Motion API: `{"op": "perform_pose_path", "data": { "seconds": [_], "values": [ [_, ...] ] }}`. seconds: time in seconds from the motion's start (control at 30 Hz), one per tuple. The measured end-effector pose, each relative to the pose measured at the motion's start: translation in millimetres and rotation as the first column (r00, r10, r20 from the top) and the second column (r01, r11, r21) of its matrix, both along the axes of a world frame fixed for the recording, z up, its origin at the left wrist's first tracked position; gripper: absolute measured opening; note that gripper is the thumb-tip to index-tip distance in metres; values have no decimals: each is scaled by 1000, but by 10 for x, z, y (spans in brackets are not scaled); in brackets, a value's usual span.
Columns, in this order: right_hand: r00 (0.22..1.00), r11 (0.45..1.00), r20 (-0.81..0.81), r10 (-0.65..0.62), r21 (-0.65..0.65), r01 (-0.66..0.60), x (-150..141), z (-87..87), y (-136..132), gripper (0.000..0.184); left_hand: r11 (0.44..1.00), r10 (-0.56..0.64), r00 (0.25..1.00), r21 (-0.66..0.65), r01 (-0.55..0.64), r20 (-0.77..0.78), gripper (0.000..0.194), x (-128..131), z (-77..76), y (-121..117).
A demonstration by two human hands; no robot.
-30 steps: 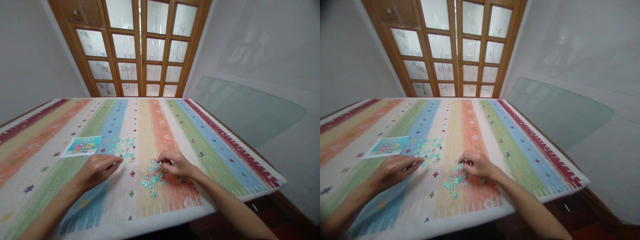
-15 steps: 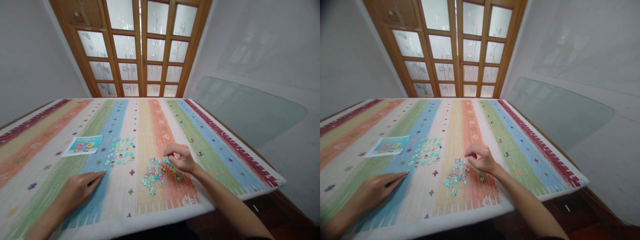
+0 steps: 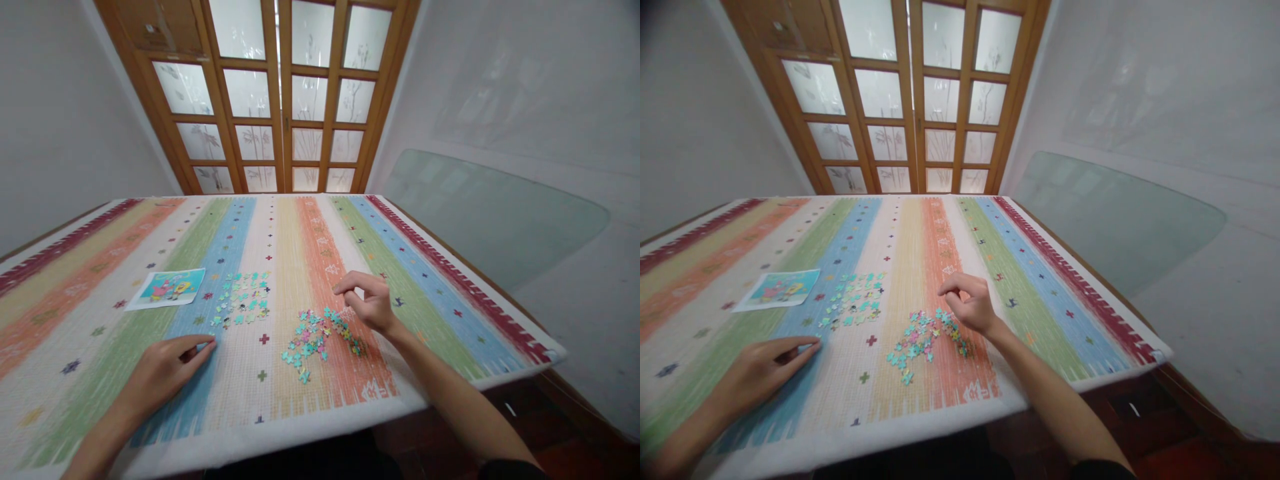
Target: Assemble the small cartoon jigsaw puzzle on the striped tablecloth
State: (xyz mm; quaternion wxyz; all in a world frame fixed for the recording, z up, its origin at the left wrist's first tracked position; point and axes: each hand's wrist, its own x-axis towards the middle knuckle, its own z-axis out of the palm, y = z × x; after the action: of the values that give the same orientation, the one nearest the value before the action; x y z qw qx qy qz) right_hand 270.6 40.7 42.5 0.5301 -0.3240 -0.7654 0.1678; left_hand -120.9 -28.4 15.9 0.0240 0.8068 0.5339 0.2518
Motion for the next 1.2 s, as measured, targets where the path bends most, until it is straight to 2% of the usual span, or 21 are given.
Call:
{"op": "perform_pose_path", "data": {
  "seconds": [0.1,0.2,0.3,0.37,0.5,0.6,0.7,0.9,1.03,1.2],
  "values": [
    [997,1000,71,10,-22,-8,8,11,34,20,997,-83,996,-3,83,38,40,234,36,-62],
    [997,1000,77,-12,26,10,3,21,70,20,983,-172,978,84,163,116,27,565,3,-132],
    [998,995,55,-44,91,39,23,25,109,22,932,-357,929,98,348,102,19,902,-60,-215],
    [992,997,114,-46,68,38,65,11,124,20,909,-416,906,53,414,71,16,1071,-98,-278],
    [940,1000,342,20,-10,-18,208,-120,61,18,914,-402,912,-23,405,87,16,1233,-181,-382],
    [900,998,435,28,31,-46,318,-264,-97,17,917,-396,910,5,399,123,17,1286,-254,-404],
    [869,1000,495,-4,18,-6,373,-346,-303,19,911,-412,902,38,411,129,18,1356,-305,-387],
    [822,996,562,-89,24,91,291,-368,-548,15,912,-405,906,121,392,126,20,1478,-339,-373],
    [791,991,603,-105,-1,132,207,-378,-543,11,910,-399,907,181,373,136,20,1483,-358,-398],
    [758,993,647,-80,-11,113,153,-333,-514,12,923,-367,912,194,332,185,18,1474,-363,-424]
  ]
}}
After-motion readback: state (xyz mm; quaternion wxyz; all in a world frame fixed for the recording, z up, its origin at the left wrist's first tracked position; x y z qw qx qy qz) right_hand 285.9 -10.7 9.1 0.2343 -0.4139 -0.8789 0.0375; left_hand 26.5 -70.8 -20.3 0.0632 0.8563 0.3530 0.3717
